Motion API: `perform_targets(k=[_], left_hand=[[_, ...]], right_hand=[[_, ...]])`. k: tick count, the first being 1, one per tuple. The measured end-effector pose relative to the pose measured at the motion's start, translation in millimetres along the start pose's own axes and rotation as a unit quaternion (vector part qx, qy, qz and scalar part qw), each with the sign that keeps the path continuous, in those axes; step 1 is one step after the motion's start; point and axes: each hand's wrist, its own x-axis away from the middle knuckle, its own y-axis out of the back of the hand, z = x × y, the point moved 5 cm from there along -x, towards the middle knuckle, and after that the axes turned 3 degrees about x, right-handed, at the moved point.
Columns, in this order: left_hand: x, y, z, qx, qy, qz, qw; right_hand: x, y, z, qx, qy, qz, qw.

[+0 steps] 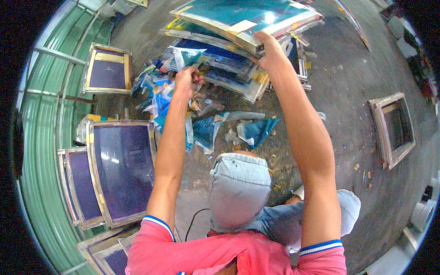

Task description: The person removes a protective film from a wooden frame, then uses a hammer to tap the frame's corners. They inspect the frame and then pick up and stack several other framed screens.

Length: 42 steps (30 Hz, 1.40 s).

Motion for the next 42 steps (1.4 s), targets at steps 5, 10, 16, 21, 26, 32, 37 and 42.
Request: perform_targets(k=[5, 10, 16, 21, 26, 32, 37, 42], left_hand=[[3.4, 9.2, 34.3, -0.033, 0.031, -0.019, 0.999], [14.2, 16.1, 40.6, -0.061, -0.038, -0.011, 0.997], [13.2, 9.8, 41.6, -0.055, 0.016, -0.012, 0.998], [13.6, 15.0, 35.9, -0.094, 0.062, -0.019, 0.993], [17.4, 10.7, 43.4, -0.118, 0.091, -0.054, 0.987], [9.1, 15.9, 49.6, -0.07, 0.093, -0.057, 0.992], [-11.2, 15.0, 12.7, 0.011, 0.088, -0.015, 0.996], [-8.6, -25.1, -69.4, -0.059, 0.091, 0.009, 0.994]], right_hand=[[3.2, -8.5, 30.2, 0.002, 0.008, -0.08, 0.997], [17.4, -72.4, 109.9, -0.029, -0.01, -0.022, 0.999], [19.6, -61.5, 138.2, 0.017, 0.004, 0.034, 0.999], [22.7, -45.2, 141.2, -0.027, -0.037, -0.041, 0.998], [6.6, -33.9, 149.5, -0.11, -0.021, -0.045, 0.993], [3.0, -36.1, 130.3, -0.072, -0.018, -0.025, 0.997], [2.0, -18.9, 98.6, -0.057, -0.04, -0.032, 0.997], [6.8, -11.0, 108.2, -0.028, -0.006, -0.024, 0.999]])
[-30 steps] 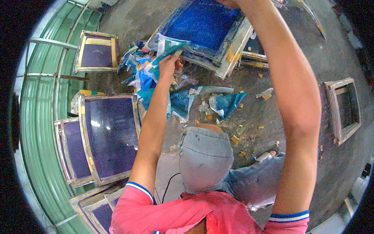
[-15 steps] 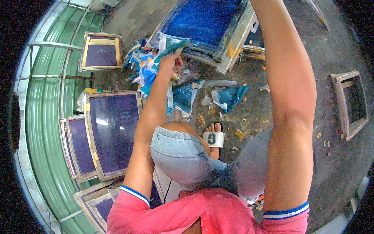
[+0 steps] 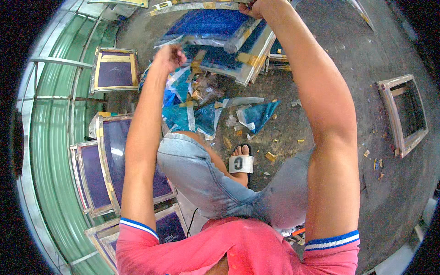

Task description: The person removes a protective film from a wooden frame, then uses a hammer to tap the frame's corners. They inspect the frame and then pick up and stack several other framed screens.

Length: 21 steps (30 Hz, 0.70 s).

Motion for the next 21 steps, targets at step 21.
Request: perform_targets(k=[21], left_hand=[[26.3, -24.2, -123.5, 0.27, -0.1, -0.064, 0.956]], right_hand=[[-37.7, 123.8, -225.7, 0.539, 0.095, -0.138, 0.825]])
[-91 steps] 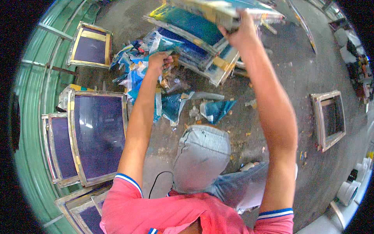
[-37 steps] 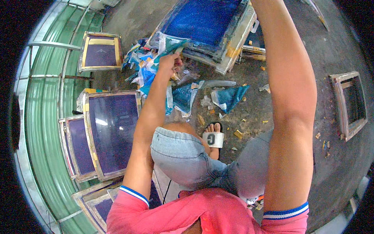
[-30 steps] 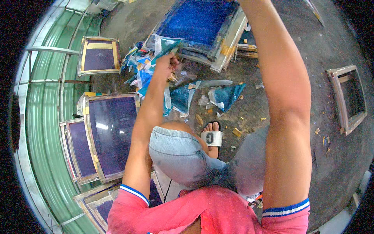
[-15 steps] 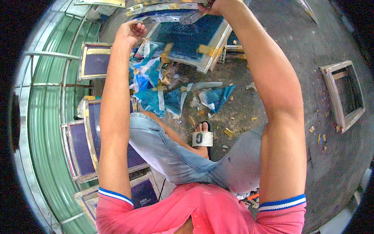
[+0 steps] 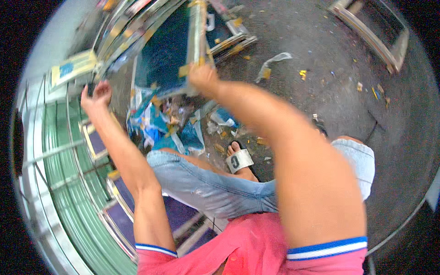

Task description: The person removes a protective film from a wooden frame, then uses a hammer to tap the frame's corners. They inspect the frame and then pick up and stack several other framed screens.

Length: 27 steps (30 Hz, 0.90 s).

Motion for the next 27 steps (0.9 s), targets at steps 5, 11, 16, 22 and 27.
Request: perform_targets(k=[5, 11, 16, 22, 27], left_hand=[[18.5, -15.4, 12.0, -0.011, -0.025, -0.017, 0.999], [10.4, -10.5, 20.0, -0.047, -0.014, -0.026, 0.998], [-40.4, 33.3, -12.2, -0.156, -0.023, -0.025, 0.987], [-29.4, 24.8, 14.9, -0.186, -0.001, -0.03, 0.982], [-38.8, 8.9, 1.2, -0.198, -0.036, -0.012, 0.979]], right_hand=[[79.5, 15.5, 19.3, -0.206, -0.187, -0.026, 0.96], [81.3, -13.8, -1.9, -0.444, -0.257, -0.024, 0.858], [74.9, -25.6, 33.2, -0.468, -0.264, -0.087, 0.839], [97.1, 45.4, 108.6, -0.537, -0.224, -0.114, 0.805], [98.7, 75.7, 153.6, -0.651, -0.156, -0.031, 0.743]])
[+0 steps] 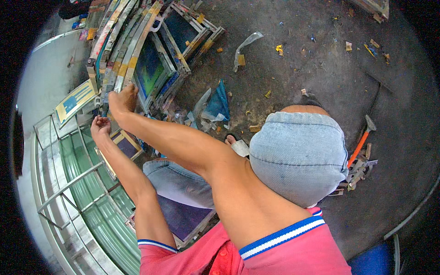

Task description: The person removes a protective film from a wooden frame, then uses a hammer to tap the frame's corners. They inspect the frame and then pick up and stack several other framed screens.

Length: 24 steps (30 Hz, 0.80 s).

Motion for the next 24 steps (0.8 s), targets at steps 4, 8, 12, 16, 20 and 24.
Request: perform_targets(k=[4, 8, 12, 16, 20, 24], left_hand=[[-7.9, 3.9, -22.4, -0.012, -0.009, 0.025, 1.0], [19.6, -15.5, -8.7, -0.071, -0.034, -0.055, 0.995], [16.0, -6.8, -13.4, -0.12, -0.04, -0.07, 0.989], [24.5, -8.9, -6.5, -0.121, -0.063, -0.103, 0.985], [32.3, -6.5, 0.2, -0.092, -0.075, -0.082, 0.99], [56.7, -38.6, 22.1, -0.068, -0.086, -0.07, 0.991]], right_hand=[[11.4, -6.8, 16.6, 0.014, 0.005, 0.024, 1.0], [14.0, 1.2, 28.3, 0.02, -0.022, 0.04, 0.999], [16.8, 1.6, 27.7, 0.011, -0.023, 0.037, 0.999], [12.9, -1.4, 27.6, 0.002, -0.022, 0.032, 0.999], [17.8, 0.5, 28.8, -0.009, -0.041, 0.048, 0.998], [11.9, 0.6, 33.5, -0.011, -0.041, 0.034, 0.999]])
